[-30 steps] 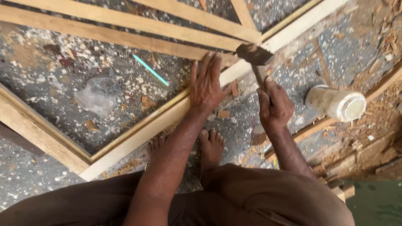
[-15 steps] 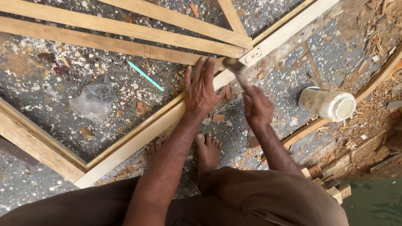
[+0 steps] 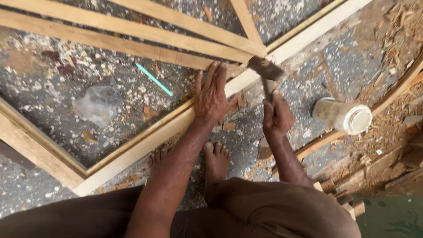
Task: The person assembles a wooden frame by positioning wooden slats, applying glue, and hammering them together on the floor.
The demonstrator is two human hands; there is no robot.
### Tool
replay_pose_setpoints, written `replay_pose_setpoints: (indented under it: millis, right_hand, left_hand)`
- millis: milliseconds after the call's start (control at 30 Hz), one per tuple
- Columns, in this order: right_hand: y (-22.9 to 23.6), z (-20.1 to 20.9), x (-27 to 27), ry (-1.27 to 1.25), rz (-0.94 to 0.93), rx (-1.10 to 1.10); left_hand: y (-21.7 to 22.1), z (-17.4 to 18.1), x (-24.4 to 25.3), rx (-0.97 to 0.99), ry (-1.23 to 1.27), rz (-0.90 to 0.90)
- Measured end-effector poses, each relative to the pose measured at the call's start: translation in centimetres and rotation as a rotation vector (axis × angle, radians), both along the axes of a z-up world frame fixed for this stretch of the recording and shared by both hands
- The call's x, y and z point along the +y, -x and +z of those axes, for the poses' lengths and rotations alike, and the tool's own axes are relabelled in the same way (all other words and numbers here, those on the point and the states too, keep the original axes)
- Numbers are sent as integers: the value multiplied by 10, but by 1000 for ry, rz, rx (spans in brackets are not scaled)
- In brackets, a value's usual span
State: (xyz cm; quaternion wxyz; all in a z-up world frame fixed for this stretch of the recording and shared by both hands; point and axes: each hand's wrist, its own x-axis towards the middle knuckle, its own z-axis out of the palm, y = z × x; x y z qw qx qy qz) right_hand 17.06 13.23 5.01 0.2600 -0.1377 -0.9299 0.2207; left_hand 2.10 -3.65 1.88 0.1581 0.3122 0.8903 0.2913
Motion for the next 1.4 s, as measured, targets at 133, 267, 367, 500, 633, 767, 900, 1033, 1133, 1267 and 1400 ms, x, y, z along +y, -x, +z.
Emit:
replay_pose_setpoints:
  millis: [133,267,367,500,633,767,900,1033,1133,1267,1400]
  right_hand:
    - [-8,8,-6,-207,-125,-405]
    - [16,14,-6,-99,45,-116]
    - [-5,17,-19,18,61,39]
    - [14,16,-8,-138,61,-170]
    - [-16,10,-23,37,-11,-49]
    - [-37,9,-22,301,-170,-10]
    - [-67,2,-39,622,-301,-42]
    - [-89,-5,-52,817,-477,-93]
    - [-96,-8,-60,887,-499,-79]
    - [-97,-9,-60,873,-472,-56]
    - [-91,-8,-55,965,-496,-50]
  left_hand:
    - [-10,-1,3,28,-48,4]
    - [7,3,3,20,-23,13]
    - [-18,3,-7,-52,-22,0]
    - [6,7,8,33,-49,21]
    - [-10,-5,-3,29,29,-28]
    - [-2,-7,11,153,79,-121]
    - [-2,-2,11,156,142,-157]
    - [3,4,21,110,261,-231]
    - [6,6,20,181,226,-218]
    - [2,-1,6,316,-37,-120]
    - [2,-14,-9,321,-253,84]
